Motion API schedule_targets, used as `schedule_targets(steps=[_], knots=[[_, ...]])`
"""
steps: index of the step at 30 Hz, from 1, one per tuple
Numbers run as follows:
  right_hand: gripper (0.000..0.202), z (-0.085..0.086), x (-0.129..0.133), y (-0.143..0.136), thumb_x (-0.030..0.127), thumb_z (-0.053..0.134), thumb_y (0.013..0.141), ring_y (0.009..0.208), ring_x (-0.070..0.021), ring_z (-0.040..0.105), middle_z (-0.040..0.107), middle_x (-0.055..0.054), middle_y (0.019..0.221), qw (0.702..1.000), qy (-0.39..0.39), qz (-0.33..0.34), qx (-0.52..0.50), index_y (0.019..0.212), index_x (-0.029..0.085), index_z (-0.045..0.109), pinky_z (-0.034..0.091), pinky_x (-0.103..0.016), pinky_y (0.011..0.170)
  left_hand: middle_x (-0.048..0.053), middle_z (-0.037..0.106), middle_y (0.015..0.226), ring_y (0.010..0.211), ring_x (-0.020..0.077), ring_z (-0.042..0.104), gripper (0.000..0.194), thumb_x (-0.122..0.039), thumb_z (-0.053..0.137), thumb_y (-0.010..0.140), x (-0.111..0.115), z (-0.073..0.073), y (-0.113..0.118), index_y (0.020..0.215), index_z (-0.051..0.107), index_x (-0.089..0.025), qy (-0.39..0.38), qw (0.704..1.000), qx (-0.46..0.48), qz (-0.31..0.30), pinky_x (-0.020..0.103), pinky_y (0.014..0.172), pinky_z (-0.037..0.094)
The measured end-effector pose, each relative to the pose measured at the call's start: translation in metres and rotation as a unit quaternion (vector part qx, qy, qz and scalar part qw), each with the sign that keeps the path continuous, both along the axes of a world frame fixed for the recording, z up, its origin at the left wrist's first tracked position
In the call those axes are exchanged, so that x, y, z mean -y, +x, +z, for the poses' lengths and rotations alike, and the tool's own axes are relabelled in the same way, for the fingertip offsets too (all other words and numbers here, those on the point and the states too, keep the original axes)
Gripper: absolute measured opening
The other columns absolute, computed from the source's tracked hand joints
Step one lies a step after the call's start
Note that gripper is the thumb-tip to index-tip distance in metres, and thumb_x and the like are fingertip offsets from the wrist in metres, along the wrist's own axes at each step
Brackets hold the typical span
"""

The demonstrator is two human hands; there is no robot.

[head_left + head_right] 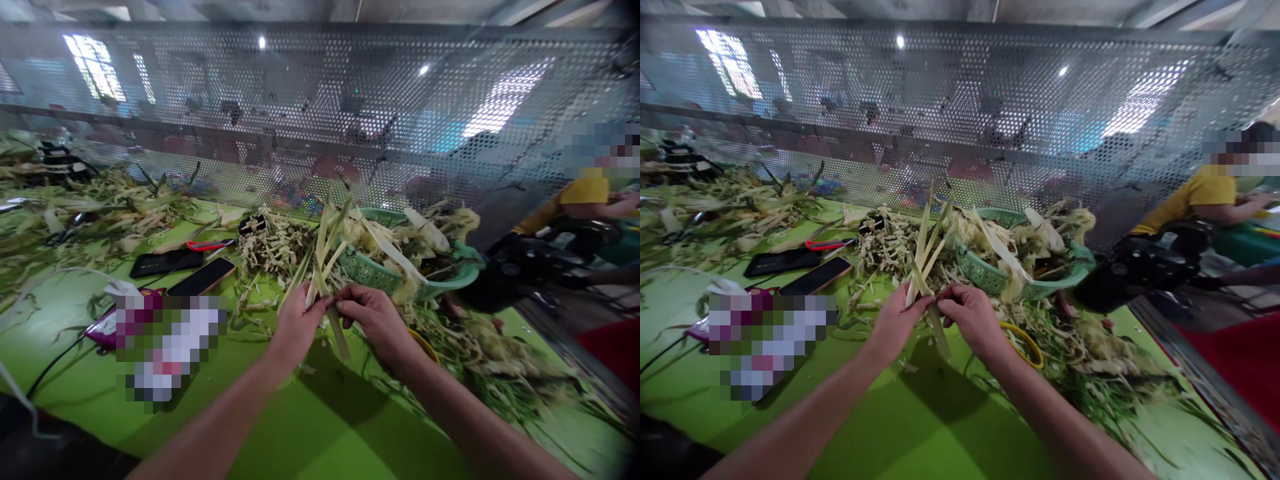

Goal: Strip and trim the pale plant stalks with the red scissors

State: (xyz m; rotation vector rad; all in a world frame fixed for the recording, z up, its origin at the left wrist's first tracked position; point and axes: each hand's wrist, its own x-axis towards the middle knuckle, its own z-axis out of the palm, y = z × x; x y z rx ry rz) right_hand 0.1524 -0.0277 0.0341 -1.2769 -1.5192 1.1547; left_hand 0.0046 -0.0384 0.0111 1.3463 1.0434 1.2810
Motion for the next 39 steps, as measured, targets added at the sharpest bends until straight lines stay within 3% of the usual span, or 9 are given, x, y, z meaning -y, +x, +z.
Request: schedule_targets(steps=[5, 9, 15, 20, 29, 36, 39], knots=[[0.008, -0.004, -0.002, 0.001, 0.025, 0.060, 0.067, 0.052, -0.0112, 0.048, 0.055, 0.001, 0.058, 1.000, -0.009, 0.000, 0.000, 0.065, 0.017, 0.059, 0.041, -0.023, 0.049, -0.002, 0.050, 0.072, 0.065, 0.0110, 0.043, 0.019, -0.037, 0.054, 0.086, -0.002, 0.001, -0.006, 0.089, 0.056, -0.018, -0.006, 0.999, 0.029, 0.046, 0.023, 0.061, 0.035], [0.013, -0.003, -0.002, 0.002, 0.029, 0.059, 0.073, 0.053, -0.0114, 0.049, 0.055, 0.001, 0.060, 0.999, 0.031, 0.001, 0.033, 0.068, 0.017, 0.059, 0.040, -0.023, 0.051, -0.003, 0.046, 0.068, 0.060, 0.0101, 0.038, 0.019, -0.037, 0.054, 0.085, -0.006, -0.002, -0.009, 0.087, 0.055, -0.018, -0.027, 0.997, 0.043, 0.054, 0.023, 0.056, 0.032], [0.018, -0.001, 0.004, 0.000, 0.035, 0.058, 0.081, 0.061, -0.0140, 0.052, 0.059, -0.001, 0.067, 0.985, 0.107, 0.005, 0.138, 0.079, 0.018, 0.063, 0.040, -0.024, 0.055, 0.001, 0.058, 0.080, 0.072, 0.0138, 0.049, 0.021, -0.036, 0.054, 0.085, -0.006, 0.000, -0.008, 0.096, 0.059, -0.019, -0.020, 0.998, 0.021, 0.058, 0.025, 0.068, 0.039], [0.017, -0.005, 0.005, -0.001, 0.031, 0.056, 0.083, 0.064, -0.0156, 0.055, 0.064, -0.002, 0.070, 0.969, 0.152, 0.000, 0.194, 0.080, 0.018, 0.067, 0.042, -0.025, 0.059, 0.002, 0.061, 0.086, 0.079, 0.0164, 0.053, 0.023, -0.036, 0.054, 0.085, -0.004, 0.001, -0.006, 0.098, 0.060, -0.018, -0.011, 0.999, 0.013, 0.032, 0.027, 0.072, 0.042], [0.016, -0.006, 0.001, -0.002, 0.029, 0.053, 0.079, 0.055, -0.0138, 0.053, 0.058, 0.001, 0.062, 0.980, 0.104, -0.024, 0.167, 0.076, 0.018, 0.064, 0.041, -0.024, 0.053, 0.004, 0.065, 0.092, 0.088, 0.0193, 0.057, 0.021, -0.031, 0.057, 0.083, -0.006, -0.004, 0.000, 0.100, 0.061, -0.019, -0.011, 0.999, 0.031, 0.002, 0.030, 0.080, 0.042], [0.013, 0.001, -0.007, 0.006, 0.029, 0.056, 0.074, 0.049, -0.0117, 0.049, 0.054, 0.002, 0.059, 0.992, 0.063, -0.058, 0.098, 0.070, 0.018, 0.058, 0.040, -0.024, 0.049, -0.003, 0.052, 0.068, 0.060, 0.0102, 0.044, 0.026, -0.043, 0.059, 0.082, -0.008, 0.003, -0.012, 0.089, 0.059, -0.018, -0.046, 0.991, 0.085, 0.093, 0.023, 0.060, 0.037], [0.017, 0.012, -0.004, 0.010, 0.033, 0.058, 0.076, 0.050, -0.0115, 0.048, 0.054, 0.002, 0.059, 0.992, 0.057, -0.032, 0.109, 0.070, 0.018, 0.057, 0.039, -0.023, 0.048, -0.004, 0.050, 0.066, 0.059, 0.0095, 0.043, 0.026, -0.043, 0.062, 0.079, -0.012, 0.004, -0.016, 0.085, 0.058, -0.018, -0.052, 0.987, 0.113, 0.100, 0.023, 0.060, 0.037]])
